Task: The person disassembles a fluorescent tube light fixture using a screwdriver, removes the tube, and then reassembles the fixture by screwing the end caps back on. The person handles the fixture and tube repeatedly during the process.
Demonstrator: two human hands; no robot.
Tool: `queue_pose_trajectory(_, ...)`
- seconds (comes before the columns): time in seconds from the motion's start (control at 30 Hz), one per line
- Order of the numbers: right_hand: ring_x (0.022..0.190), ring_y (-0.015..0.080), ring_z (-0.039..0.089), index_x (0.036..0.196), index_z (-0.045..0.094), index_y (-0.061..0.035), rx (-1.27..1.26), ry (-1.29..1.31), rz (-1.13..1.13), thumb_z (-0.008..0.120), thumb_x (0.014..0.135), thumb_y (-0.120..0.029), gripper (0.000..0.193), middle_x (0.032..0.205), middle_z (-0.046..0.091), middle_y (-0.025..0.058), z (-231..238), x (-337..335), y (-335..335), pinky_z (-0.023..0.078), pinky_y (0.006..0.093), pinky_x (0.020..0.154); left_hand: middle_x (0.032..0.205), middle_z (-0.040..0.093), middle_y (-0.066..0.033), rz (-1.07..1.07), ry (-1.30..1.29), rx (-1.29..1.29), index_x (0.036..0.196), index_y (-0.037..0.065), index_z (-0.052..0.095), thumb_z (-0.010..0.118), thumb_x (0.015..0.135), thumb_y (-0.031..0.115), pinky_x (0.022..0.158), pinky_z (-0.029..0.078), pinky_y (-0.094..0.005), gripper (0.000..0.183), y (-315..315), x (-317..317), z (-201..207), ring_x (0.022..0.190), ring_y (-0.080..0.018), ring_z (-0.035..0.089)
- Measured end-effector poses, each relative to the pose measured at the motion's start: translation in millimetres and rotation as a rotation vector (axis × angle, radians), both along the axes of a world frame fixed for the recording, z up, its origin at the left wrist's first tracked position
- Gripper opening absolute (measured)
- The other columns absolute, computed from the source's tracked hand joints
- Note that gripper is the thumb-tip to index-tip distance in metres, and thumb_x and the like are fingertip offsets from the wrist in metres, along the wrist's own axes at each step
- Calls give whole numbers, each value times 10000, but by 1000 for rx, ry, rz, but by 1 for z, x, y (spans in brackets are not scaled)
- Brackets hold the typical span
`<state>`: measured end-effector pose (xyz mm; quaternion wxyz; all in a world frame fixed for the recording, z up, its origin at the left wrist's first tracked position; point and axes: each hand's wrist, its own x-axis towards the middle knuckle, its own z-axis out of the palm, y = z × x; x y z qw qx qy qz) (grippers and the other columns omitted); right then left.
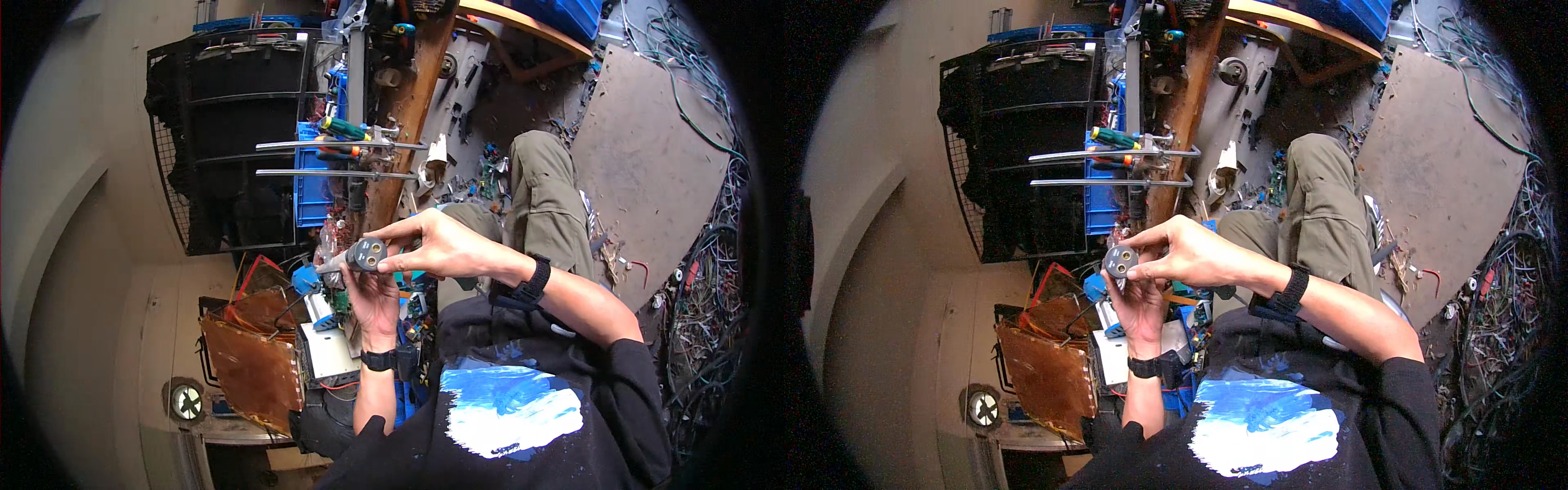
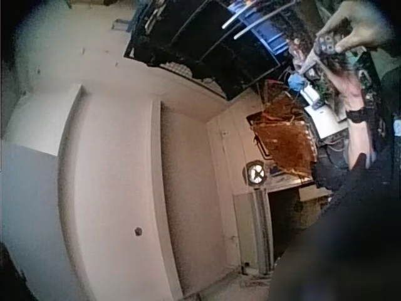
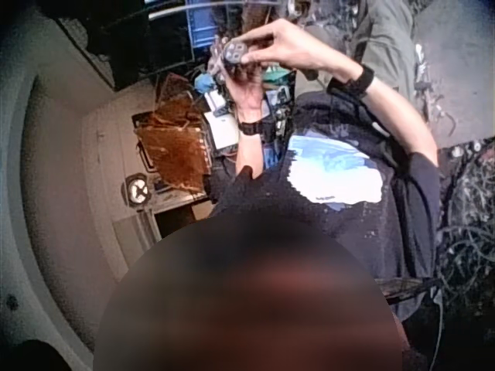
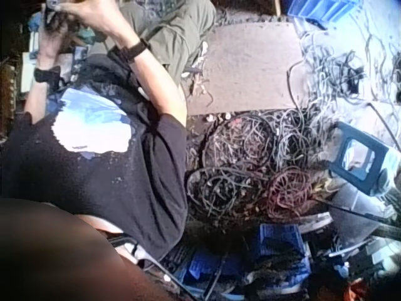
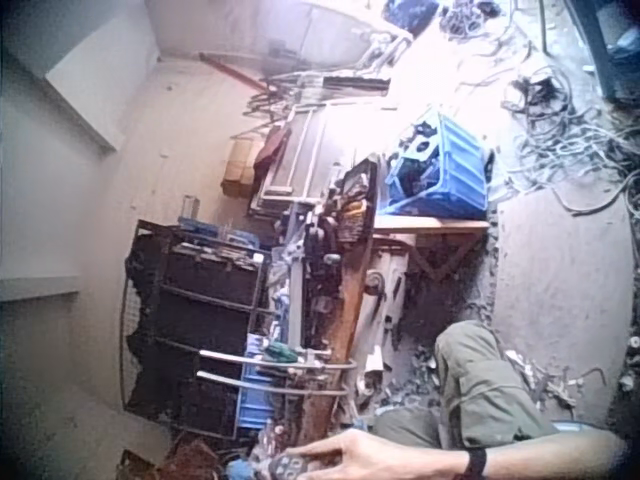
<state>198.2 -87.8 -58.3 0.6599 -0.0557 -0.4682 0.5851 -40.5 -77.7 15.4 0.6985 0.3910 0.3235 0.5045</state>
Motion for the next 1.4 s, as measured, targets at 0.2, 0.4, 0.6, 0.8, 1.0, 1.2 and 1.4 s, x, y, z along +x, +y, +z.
queue_pose_trajectory(0.2, 807, 46, 641, 1403, 636, -23, 30, -10, 25, 806, 930, -240, 547, 919, 746, 31, -3, -8, 4, 560, 252, 732, 1380, 634, -212, -61, -98, -49, 1401, 27, 564, 553, 1072, 421, 1033, 574, -492, 513, -3, 1, 0, 1303, -370, 604)
queue_pose_trajectory(0.4, 819, 60, 662, 1370, 658, -11, 63, 21, 12, 818, 914, -279, 553, 921, 779, 72, -5, -10, 4, 567, 274, 758, 1495, 529, -246, -86, -189, -78, 1452, 33, 527, 547, 1070, 440, 1121, 483, -573, 559, -5, 0, -1, 1452, -442, 424)
queue_pose_trajectory(0.6, 866, 72, 663, 1346, 675, -19, 78, -7, -50, 823, 904, -302, 546, 974, 790, 88, -5, -9, 3, 562, 291, 808, 1596, 361, -313, -77, -225, -77, 1508, 17, 455, 546, 1071, 430, 1150, 444, -594, 608, -9, 3, -2, 1525, -461, 282)
queue_pose_trajectory(0.8, 893, 72, 664, 1336, 685, -34, 82, 2, 2, 824, 900, -321, 539, 1007, 794, 91, -7, -10, 4, 558, 301, 828, 1616, 309, -331, -115, -242, -45, 1512, 9, 445, 561, 1066, 415, 1160, 432, -598, 615, -10, 4, -4, 1543, -457, 240)
queue_pose_trajectory(1.0, 909, 68, 670, 1324, 697, -45, 83, -12, 9, 837, 886, -307, 529, 1008, 791, 107, -8, -10, 4, 557, 301, 837, 1641, 265, -319, -120, -227, -33, 1518, 10, 439, 572, 1060, 410, 1159, 427, -611, 623, -13, 3, -5, 1560, -445, 195)
queue_pose_trajectory(1.2, 908, 68, 668, 1335, 695, -48, 113, -15, -11, 848, 877, -280, 536, 1010, 792, 107, -7, -5, 2, 554, 296, 839, 1637, 283, -307, -140, -228, -33, 1517, 17, 443, 581, 1053, 410, 1164, 423, -608, 624, -15, 4, -5, 1564, -440, 182)
queue_pose_trajectory(1.4, 918, 77, 656, 1340, 693, -50, 138, -44, -7, 863, 856, -259, 554, 1048, 788, 117, -7, 1, 2, 554, 304, 846, 1493, 555, -160, -132, -79, -7, 1465, 77, 523, 607, 1044, 397, 1103, 478, -523, 535, -19, 14, -4, 1355, -302, 543)
